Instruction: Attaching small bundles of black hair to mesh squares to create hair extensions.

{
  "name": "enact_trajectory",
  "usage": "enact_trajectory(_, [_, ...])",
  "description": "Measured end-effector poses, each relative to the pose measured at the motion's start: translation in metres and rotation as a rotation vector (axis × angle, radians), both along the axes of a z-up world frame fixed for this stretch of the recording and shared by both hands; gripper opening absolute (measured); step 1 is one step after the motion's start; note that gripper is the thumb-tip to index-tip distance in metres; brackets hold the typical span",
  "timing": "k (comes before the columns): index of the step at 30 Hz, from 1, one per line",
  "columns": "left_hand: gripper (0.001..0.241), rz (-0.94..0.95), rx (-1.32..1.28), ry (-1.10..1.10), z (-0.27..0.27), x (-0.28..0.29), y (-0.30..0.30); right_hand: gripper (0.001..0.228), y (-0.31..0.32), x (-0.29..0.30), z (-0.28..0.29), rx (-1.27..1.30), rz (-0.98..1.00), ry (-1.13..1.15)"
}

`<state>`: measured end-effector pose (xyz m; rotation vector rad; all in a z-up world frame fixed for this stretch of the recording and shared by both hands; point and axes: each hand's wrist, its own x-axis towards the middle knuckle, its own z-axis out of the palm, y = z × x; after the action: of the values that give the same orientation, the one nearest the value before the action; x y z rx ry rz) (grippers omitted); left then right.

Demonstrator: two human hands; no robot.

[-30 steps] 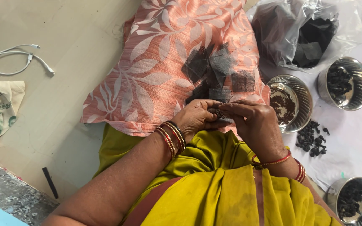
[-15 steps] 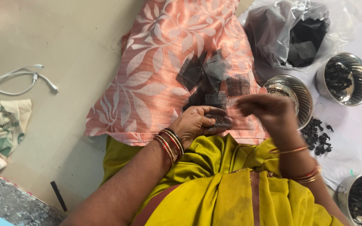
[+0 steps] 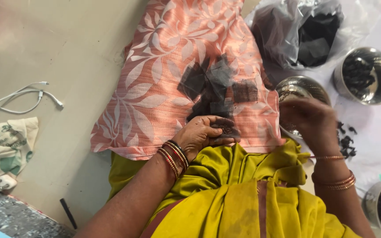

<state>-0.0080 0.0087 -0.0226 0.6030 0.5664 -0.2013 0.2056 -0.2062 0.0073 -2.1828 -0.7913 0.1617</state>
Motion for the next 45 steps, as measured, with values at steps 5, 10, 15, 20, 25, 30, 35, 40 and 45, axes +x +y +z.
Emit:
enact_trajectory(5, [0.029,-0.04,0.034,-0.023,-0.002,0.006,-0.003,0.024,0.038,-0.048,0.025,0.107,0.636,0.069])
enact_trajectory(10, [0.03,-0.045,0.029,-0.072,-0.027,-0.001,-0.003,0.029,0.044,-0.058,0.012,0.151,0.7,0.154])
enact_trajectory(15, [0.036,-0.106,0.033,-0.175,-0.036,0.0,-0.002,0.027,0.041,-0.056,-0.005,0.216,0.713,0.174])
enact_trajectory(20, [0.037,-0.127,0.124,-0.14,-0.033,-0.003,-0.003,0.021,0.036,-0.055,-0.019,0.299,0.722,0.285])
enact_trajectory(25, [0.029,-0.098,0.215,-0.189,-0.032,-0.005,-0.005,0.017,0.036,-0.059,-0.019,0.243,0.628,0.293])
enact_trajectory(30, [0.024,-0.041,0.377,-0.114,-0.015,-0.004,-0.007,0.012,0.036,-0.059,-0.026,0.3,0.603,0.383])
enact_trajectory(35, [0.019,-0.055,0.621,-0.124,-0.014,-0.001,-0.011,0.012,0.038,-0.066,-0.02,0.291,0.555,0.334])
enact_trajectory(40, [0.011,-0.098,0.803,-0.08,0.016,0.0,-0.017,0.017,0.042,-0.075,-0.021,0.256,0.486,0.253])
enact_trajectory(45, [0.006,-0.073,1.324,-0.142,0.027,0.001,-0.018,0.018,0.045,-0.078,-0.021,0.204,0.479,0.197])
